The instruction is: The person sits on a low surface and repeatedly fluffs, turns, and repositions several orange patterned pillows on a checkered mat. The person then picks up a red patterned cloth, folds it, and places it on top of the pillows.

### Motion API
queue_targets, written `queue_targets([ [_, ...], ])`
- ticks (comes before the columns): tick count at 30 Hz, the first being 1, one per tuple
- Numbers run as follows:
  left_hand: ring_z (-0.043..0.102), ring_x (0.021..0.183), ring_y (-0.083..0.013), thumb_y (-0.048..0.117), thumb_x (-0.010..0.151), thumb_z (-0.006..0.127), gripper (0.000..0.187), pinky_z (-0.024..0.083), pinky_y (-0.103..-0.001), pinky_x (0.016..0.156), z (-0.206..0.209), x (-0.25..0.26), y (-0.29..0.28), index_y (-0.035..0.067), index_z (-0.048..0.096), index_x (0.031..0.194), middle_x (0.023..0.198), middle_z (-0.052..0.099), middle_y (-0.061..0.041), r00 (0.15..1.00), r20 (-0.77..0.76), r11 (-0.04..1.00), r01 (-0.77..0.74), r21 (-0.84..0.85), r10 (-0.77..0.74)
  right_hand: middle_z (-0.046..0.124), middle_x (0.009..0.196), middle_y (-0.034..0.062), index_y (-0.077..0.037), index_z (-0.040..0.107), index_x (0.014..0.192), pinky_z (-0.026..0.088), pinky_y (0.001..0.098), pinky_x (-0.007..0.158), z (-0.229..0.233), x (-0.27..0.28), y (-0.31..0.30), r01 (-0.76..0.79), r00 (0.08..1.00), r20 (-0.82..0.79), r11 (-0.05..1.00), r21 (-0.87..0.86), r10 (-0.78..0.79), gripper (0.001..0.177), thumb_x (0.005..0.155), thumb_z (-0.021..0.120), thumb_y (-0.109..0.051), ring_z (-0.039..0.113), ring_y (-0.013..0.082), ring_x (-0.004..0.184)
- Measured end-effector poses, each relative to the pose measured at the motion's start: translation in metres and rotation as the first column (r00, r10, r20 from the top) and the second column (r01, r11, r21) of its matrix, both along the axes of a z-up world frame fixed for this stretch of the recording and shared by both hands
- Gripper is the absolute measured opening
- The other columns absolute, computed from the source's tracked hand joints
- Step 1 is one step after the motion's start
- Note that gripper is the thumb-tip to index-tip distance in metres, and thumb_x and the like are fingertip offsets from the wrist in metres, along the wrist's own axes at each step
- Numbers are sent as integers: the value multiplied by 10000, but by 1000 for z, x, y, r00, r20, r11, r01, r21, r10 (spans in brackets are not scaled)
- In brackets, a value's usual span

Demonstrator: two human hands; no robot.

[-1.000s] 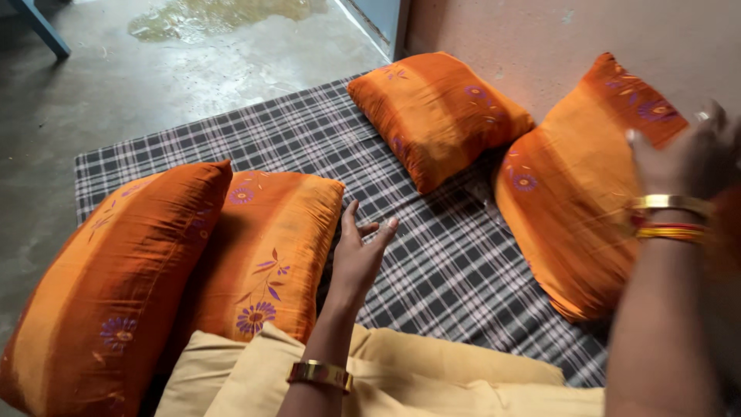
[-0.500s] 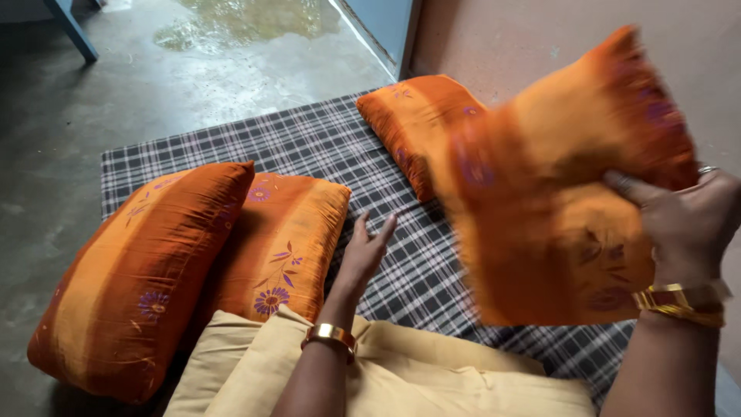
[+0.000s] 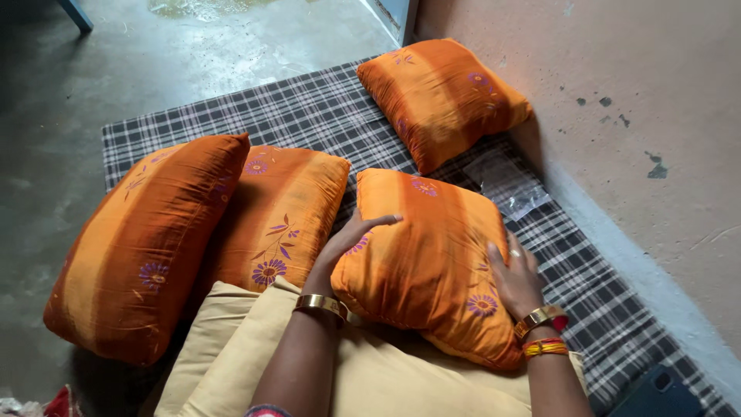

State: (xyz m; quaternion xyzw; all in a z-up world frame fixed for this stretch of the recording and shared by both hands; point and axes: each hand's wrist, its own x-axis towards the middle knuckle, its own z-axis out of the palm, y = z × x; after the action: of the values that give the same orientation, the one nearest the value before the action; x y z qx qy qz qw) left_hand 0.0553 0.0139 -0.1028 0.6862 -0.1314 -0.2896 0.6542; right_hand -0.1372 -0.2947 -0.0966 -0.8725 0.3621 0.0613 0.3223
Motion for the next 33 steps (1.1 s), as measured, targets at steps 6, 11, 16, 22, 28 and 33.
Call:
queue_targets([
  [6, 527, 1357, -289, 357, 565, 925, 1242, 465, -379, 1089, -32, 2, -16, 4, 256, 1549, 1496, 494, -178, 996, -24, 988, -85, 127, 88, -41, 1675, 232, -265, 175, 1650, 64, 653, 1198, 38, 15, 40, -279, 959, 32, 957, -74, 282, 935, 901, 372, -788, 47, 466, 1537],
  [11, 444, 1432, -324, 505, 757, 747, 1079, 294, -513, 1183, 60, -31, -9, 88, 231, 1608, 1545, 448, -164, 941, 334, 762, -177, 623, -55, 3, 1715, 126, -268, 231, 1600, 235, 713, 1035, 74, 12, 65, -277, 828, 278, 785, -554, 487, 918, 849, 346, -784, 4, 458, 1504],
  [16, 398, 1517, -330, 718, 1080, 340, 802, -14, -692, 1367, 126, -76, -45, 176, 299, 1670, 1541, 505, -150, 793, 285, 281, -149, 948, -538, -52, 1731, -93, -481, 243, 1586, -11, 730, 1176, 80, 14, 84, -638, 769, -138, 762, -107, 624, 676, 945, 318, -681, -72, 313, 1583],
  [22, -8, 1575, -243, 596, 993, 267, 645, -25, -703, 1188, 97, -99, -52, 395, 189, 1601, 1711, 45, 99, 721, 363, 482, -45, 875, -591, -42, 1738, -100, -468, 280, 1571, -38, 714, 1180, 74, 15, 77, -666, 742, -189, 740, -94, 643, 655, 949, 349, -664, -88, 312, 1595],
  [28, 128, 1586, -283, 654, 1005, 403, 693, 109, -709, 1185, 104, -82, -49, 319, 254, 1593, 1706, 161, -55, 674, 674, 479, -503, 719, -303, 275, 1693, 217, -141, 396, 1536, 298, 528, 1198, 22, 32, 19, -249, 845, 280, 800, -547, 455, 773, 953, 507, -636, 326, 385, 1487],
  [33, 547, 1359, -358, 716, 782, 631, 1036, 454, -471, 1109, 105, -67, -16, 206, 252, 1600, 1510, 514, -194, 980, 80, 757, -192, 624, 183, 555, 1428, 312, -17, 389, 1526, 520, 500, 985, 10, 23, -11, -20, 971, 209, 833, 554, -116, 809, 898, 693, -426, 588, 419, 1237],
])
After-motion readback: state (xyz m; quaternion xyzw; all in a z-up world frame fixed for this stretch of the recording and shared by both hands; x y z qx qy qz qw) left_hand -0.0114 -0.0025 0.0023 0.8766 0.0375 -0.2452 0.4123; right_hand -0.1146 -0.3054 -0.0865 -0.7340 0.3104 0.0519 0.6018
